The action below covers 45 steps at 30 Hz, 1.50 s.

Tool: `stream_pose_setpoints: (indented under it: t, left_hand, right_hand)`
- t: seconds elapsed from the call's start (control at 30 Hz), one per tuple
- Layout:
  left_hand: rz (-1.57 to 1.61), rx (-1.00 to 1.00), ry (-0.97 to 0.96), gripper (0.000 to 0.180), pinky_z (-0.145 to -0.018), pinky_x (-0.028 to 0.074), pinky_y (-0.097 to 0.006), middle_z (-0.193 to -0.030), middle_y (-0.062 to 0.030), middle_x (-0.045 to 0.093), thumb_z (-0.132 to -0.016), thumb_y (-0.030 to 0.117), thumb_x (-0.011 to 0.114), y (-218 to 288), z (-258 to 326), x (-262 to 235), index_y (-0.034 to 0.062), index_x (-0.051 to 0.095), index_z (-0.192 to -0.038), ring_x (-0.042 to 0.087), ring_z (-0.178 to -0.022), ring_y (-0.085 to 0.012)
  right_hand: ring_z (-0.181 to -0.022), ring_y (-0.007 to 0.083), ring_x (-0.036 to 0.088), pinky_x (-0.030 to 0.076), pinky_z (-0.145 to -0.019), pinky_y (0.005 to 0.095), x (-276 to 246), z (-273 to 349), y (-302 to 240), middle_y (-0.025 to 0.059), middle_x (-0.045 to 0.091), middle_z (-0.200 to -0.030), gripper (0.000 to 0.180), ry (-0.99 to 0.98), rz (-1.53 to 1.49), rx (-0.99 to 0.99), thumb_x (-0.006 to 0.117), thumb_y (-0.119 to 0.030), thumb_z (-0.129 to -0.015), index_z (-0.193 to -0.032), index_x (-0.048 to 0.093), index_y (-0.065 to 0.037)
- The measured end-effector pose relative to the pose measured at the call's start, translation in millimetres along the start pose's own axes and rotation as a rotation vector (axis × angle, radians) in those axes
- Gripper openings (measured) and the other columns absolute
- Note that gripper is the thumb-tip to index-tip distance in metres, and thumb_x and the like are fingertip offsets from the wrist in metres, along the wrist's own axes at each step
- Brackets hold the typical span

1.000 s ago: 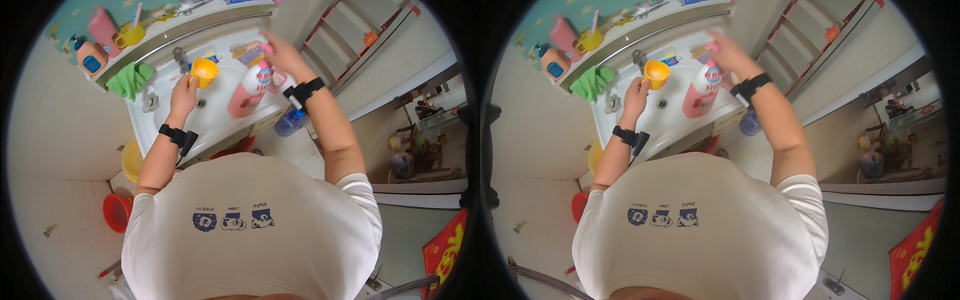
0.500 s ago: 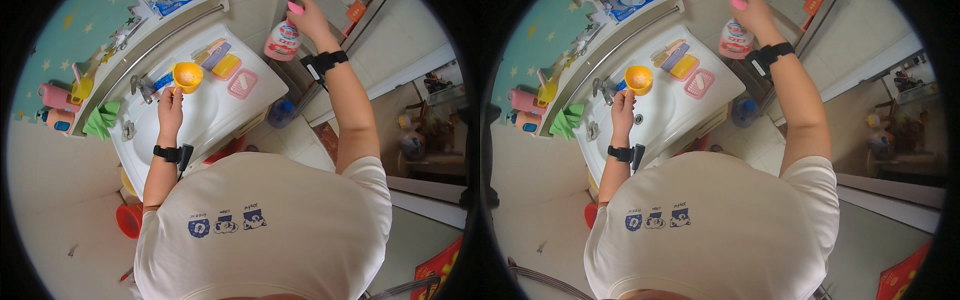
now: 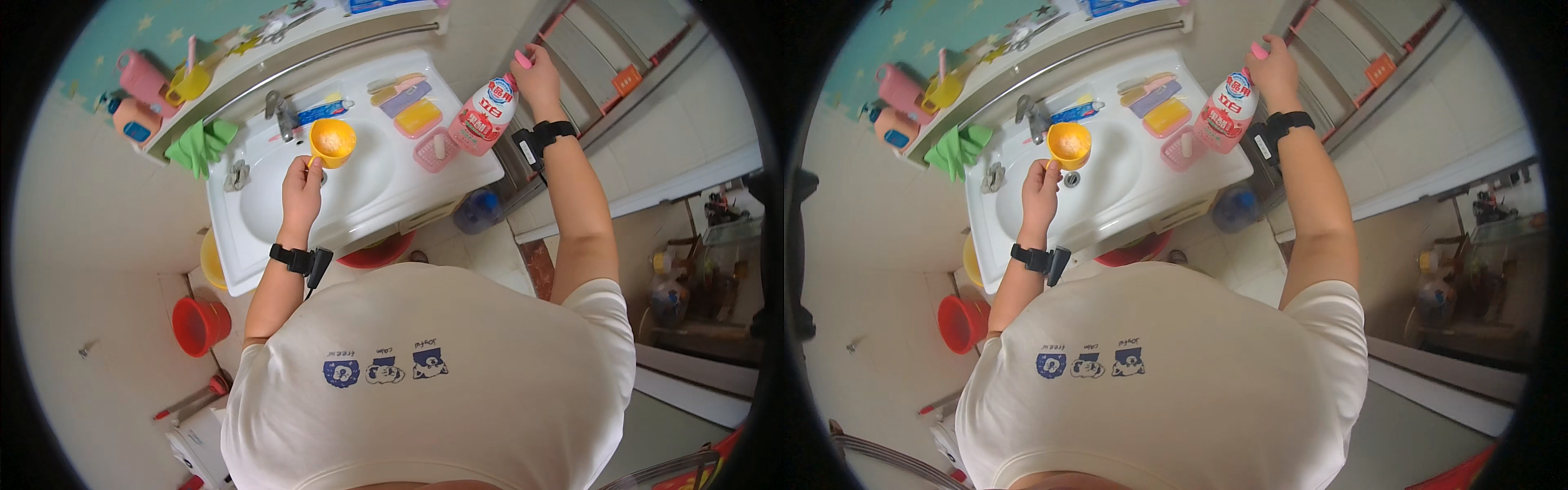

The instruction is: The person moves around a home, picks up a yellow cup and a toothbrush, then walks to the bathroom to rinse the cup with water and apply liquid soap. They return to the living area and wipe a kitchen countertop with a paper towel.

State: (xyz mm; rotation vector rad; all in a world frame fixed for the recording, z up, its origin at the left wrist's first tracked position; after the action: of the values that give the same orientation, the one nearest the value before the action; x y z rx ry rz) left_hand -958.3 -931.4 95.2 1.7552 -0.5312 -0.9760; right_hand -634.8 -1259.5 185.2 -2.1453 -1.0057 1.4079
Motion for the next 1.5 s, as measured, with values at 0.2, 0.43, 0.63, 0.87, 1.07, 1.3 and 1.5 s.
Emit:
stream_pose_setpoints:
  t: [0.2, 0.43, 0.63, 0.87, 1.07, 1.3, 1.5]
  left_hand:
    - [-0.083, -0.021, 0.117, 0.025, -0.060, 0.041, -0.028, -0.070, -0.0034, 0.052, -0.097, 0.024, 0.054, -17, 29, -36, -0.0001, 0.057, -0.090, 0.046, -0.064, -0.0116]
    - [-0.130, -0.021, 0.233, 0.024, -0.058, 0.039, -0.030, -0.069, -0.0058, 0.051, -0.096, 0.022, 0.055, -12, 27, -62, -0.0004, 0.057, -0.088, 0.046, -0.062, -0.0142]
    - [-0.190, 0.039, 0.268, 0.021, -0.055, 0.037, -0.022, -0.070, 0.0037, 0.049, -0.097, 0.023, 0.053, -9, 11, -54, 0.0051, 0.055, -0.087, 0.043, -0.061, -0.0053]
    - [-0.221, 0.086, 0.321, 0.019, -0.057, 0.038, -0.024, -0.070, 0.0016, 0.050, -0.096, 0.021, 0.055, -6, -1, -47, 0.0037, 0.056, -0.088, 0.044, -0.063, -0.0070]
    - [-0.155, -0.034, 0.334, 0.022, -0.063, 0.043, -0.031, -0.075, -0.0088, 0.056, -0.095, 0.022, 0.056, -11, -1, -48, 0.0006, 0.059, -0.094, 0.052, -0.068, -0.0195]
    - [-0.165, -0.088, 0.327, 0.026, -0.067, 0.045, -0.034, -0.082, -0.0137, 0.059, -0.095, 0.026, 0.056, -11, 8, -52, -0.0001, 0.058, -0.095, 0.056, -0.071, -0.0233]
    - [-0.134, -0.077, 0.360, 0.025, -0.065, 0.044, -0.034, -0.078, -0.0119, 0.058, -0.095, 0.025, 0.056, -21, 14, -68, -0.0002, 0.058, -0.095, 0.054, -0.070, -0.0215]
  right_hand:
    - [-0.103, 0.0369, 0.062, 0.049, -0.089, 0.0430, 49, -12, -33, 0.0222, 0.065, -0.110, 0.054, -0.017, 0.073, -0.038, 0.068, -0.023, -0.073, -0.123, 0.056, -0.007]
    - [-0.105, 0.0374, 0.061, 0.048, -0.090, 0.0420, 95, -47, -46, 0.0232, 0.063, -0.112, 0.057, -0.069, 0.033, -0.173, 0.068, -0.022, -0.072, -0.124, 0.054, -0.006]
    - [-0.107, 0.0375, 0.059, 0.047, -0.092, 0.0427, 118, -67, -41, 0.0231, 0.062, -0.115, 0.055, -0.130, 0.016, -0.167, 0.067, -0.018, -0.073, -0.125, 0.053, -0.006]
    - [-0.102, 0.0378, 0.061, 0.049, -0.088, 0.0438, 129, -76, -34, 0.0219, 0.063, -0.112, 0.055, -0.144, 0.020, -0.124, 0.067, -0.019, -0.073, -0.125, 0.053, -0.008]
    - [-0.096, 0.0354, 0.064, 0.050, -0.083, 0.0430, 140, -77, -19, 0.0205, 0.066, -0.104, 0.046, -0.201, -0.083, -0.183, 0.066, -0.018, -0.076, -0.120, 0.057, -0.007]
    - [-0.094, 0.0355, 0.064, 0.050, -0.081, 0.0417, 135, -72, -51, 0.0198, 0.066, -0.102, 0.039, -0.271, -0.180, -0.338, 0.061, -0.011, -0.078, -0.117, 0.058, -0.008]
    - [-0.091, 0.0305, 0.062, 0.049, -0.081, 0.0365, 104, -56, -146, 0.0172, 0.063, -0.101, 0.054, -0.511, -0.266, -0.656, 0.061, -0.006, -0.076, -0.129, 0.050, -0.010]
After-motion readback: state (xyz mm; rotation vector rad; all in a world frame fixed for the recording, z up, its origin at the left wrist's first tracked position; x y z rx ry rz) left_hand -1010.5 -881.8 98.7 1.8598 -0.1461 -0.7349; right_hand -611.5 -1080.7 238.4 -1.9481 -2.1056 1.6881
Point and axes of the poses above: each hand's wrist, its own z-axis away from the middle knuckle, its own x-axis out of the palm, y = z × x, the point moved 5 cm from there along -z, towards the middle knuckle
